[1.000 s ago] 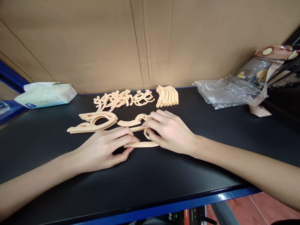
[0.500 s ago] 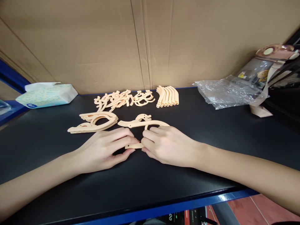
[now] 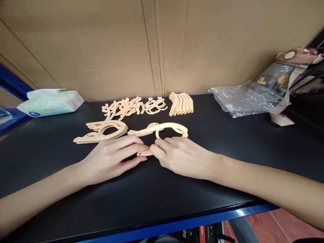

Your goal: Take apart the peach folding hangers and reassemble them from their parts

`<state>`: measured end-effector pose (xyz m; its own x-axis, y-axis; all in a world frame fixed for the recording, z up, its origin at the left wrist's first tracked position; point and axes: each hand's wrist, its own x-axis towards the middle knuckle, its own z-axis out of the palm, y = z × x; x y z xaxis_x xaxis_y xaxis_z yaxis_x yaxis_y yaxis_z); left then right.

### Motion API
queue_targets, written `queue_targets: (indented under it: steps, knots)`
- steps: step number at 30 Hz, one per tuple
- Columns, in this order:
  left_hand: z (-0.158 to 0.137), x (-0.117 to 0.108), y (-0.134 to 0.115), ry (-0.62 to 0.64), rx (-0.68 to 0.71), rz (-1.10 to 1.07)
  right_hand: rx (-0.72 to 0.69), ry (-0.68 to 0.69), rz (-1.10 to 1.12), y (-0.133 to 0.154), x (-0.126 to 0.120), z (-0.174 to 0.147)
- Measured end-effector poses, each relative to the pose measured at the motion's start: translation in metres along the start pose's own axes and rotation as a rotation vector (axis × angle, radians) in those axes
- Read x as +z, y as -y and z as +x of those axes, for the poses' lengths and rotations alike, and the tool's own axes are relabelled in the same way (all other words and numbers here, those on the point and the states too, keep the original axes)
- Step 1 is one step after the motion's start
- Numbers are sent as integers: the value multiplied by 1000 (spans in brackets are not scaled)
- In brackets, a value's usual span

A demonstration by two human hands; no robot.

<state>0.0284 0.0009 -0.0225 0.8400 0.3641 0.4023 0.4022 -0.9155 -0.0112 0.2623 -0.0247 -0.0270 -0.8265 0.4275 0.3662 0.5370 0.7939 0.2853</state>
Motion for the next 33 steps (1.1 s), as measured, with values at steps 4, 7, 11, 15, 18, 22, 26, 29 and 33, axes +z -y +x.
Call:
queue_targets:
  steps: [4, 7, 11, 15, 18, 22, 26, 29, 33]
  knots:
    - [0, 0, 0, 0, -1, 14, -9, -2, -10, 0, 1, 0]
    - [1, -2, -3, -73, -62, 54, 32, 3, -17, 0, 2, -1]
    - [3, -4, -5, -190, -232, 124, 121, -17, -51, -4, 5, -1]
    - [4, -1, 3, -158, -267, 313, 172, -21, -87, -7, 7, -1]
    - [3, 3, 9, -78, -262, 380, 187, 3, -81, -7, 7, -1]
    - [1, 6, 12, -24, -269, 390, 204, 34, -43, -6, 6, 0]
    - [0, 5, 12, -19, -267, 371, 203, 27, -25, -7, 4, 2]
    - [1, 4, 12, -15, -281, 352, 205, 28, -14, -8, 4, 3]
    - [1, 4, 13, 0, -303, 312, 217, 40, -2, -9, 4, 2]
